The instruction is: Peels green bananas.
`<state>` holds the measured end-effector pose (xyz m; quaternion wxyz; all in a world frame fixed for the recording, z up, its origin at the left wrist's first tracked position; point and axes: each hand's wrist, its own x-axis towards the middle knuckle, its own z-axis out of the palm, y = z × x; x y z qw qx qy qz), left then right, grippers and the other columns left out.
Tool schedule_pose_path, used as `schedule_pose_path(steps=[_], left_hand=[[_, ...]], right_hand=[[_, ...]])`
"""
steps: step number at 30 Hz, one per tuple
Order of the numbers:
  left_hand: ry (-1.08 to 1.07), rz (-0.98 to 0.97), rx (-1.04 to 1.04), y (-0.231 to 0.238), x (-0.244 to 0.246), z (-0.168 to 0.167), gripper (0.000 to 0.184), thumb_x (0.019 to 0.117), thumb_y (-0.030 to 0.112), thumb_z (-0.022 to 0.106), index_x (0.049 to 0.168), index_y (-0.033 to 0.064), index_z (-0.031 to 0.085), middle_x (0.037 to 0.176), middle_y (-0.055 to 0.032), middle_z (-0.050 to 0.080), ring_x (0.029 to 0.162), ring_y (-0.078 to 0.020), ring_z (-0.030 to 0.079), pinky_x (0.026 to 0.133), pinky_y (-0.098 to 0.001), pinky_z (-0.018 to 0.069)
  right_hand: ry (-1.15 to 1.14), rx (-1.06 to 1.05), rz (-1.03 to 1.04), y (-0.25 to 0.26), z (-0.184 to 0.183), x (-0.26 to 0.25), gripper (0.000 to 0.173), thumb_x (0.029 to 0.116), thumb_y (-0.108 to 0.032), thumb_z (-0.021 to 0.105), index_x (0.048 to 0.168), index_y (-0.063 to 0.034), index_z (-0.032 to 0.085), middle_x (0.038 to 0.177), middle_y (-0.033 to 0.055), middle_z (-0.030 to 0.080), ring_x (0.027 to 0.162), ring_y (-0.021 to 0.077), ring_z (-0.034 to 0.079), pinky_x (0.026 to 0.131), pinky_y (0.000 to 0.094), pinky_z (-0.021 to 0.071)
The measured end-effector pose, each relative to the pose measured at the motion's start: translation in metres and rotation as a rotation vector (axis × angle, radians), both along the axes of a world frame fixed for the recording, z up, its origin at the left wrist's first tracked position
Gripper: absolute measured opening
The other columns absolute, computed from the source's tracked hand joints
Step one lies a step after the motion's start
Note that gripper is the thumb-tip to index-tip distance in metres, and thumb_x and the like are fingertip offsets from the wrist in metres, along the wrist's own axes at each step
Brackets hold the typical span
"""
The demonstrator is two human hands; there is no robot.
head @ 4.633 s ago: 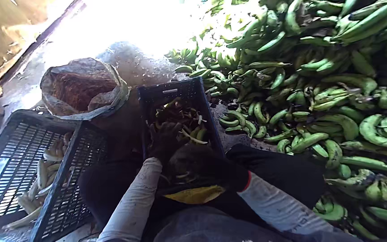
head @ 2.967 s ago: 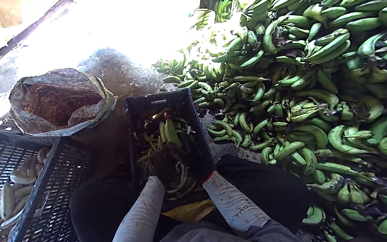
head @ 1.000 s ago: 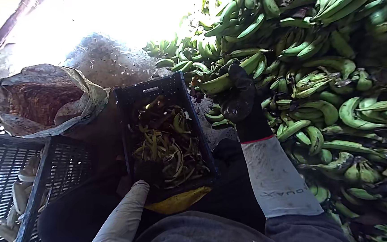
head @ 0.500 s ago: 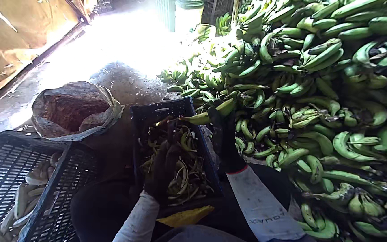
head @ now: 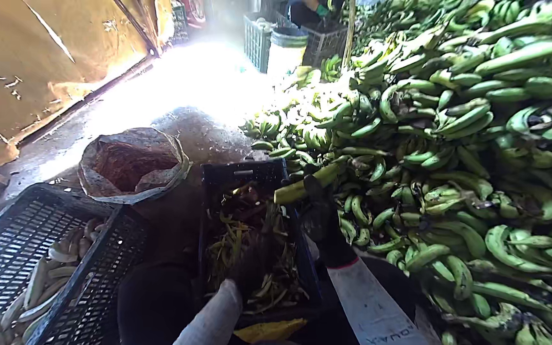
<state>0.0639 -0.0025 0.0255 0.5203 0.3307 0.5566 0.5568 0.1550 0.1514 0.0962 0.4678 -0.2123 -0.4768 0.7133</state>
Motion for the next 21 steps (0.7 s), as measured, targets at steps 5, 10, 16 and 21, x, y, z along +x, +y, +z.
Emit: schedule_pose_path(steps=[5, 10, 16, 21], left_hand=[[0.165, 0.057, 0.014, 0.004, -0.012, 0.039, 0.055, 0.1083, 0.052, 0.034, 0.146, 0.0139, 0.047, 0.101, -0.0044, 0.065, 0.079, -0.0129, 0.064, 0.068, -0.0321, 0.0575], [0.89, -0.014, 0.104, 0.013, -0.049, 0.086, 0.054, 0.1027, 0.051, 0.05, 0.144, 0.016, 0.057, 0.13, -0.0112, 0.065, 0.116, -0.0244, 0.064, 0.099, -0.0488, 0.0516], [1.049, -0.107, -0.076, 0.016, -0.053, 0.086, 0.056, 0.1016, 0.057, 0.049, 0.145, 0.0225, 0.057, 0.127, -0.0141, 0.066, 0.117, -0.0333, 0.063, 0.1, -0.0541, 0.0493], [1.149, 0.079, -0.127, 0.033, -0.066, 0.074, 0.047, 0.101, 0.038, 0.06, 0.146, 0.0241, 0.056, 0.132, -0.0168, 0.064, 0.12, -0.0385, 0.061, 0.099, -0.06, 0.0477]], right_hand=[[-0.144, -0.044, 0.092, 0.038, 0.007, 0.002, 0.042, 0.1025, -0.05, 0.05, 0.127, -0.0153, 0.055, 0.086, 0.0049, 0.067, 0.069, 0.0156, 0.067, 0.061, 0.0335, 0.0591], [-0.228, 0.019, 0.026, 0.04, 0.004, -0.008, 0.038, 0.1074, -0.044, 0.039, 0.121, -0.0136, 0.058, 0.085, 0.0007, 0.061, 0.07, 0.0105, 0.061, 0.063, 0.0309, 0.0555], [-0.151, -0.137, 0.059, 0.024, -0.007, -0.02, 0.037, 0.1084, -0.045, 0.038, 0.121, -0.0157, 0.058, 0.088, 0.0008, 0.063, 0.073, 0.009, 0.063, 0.064, 0.0291, 0.0562], [-0.121, -0.079, 0.337, 0.011, -0.032, -0.019, 0.038, 0.1058, -0.043, 0.043, 0.127, -0.0134, 0.055, 0.085, 0.0045, 0.066, 0.066, 0.0127, 0.065, 0.059, 0.0289, 0.0578]])
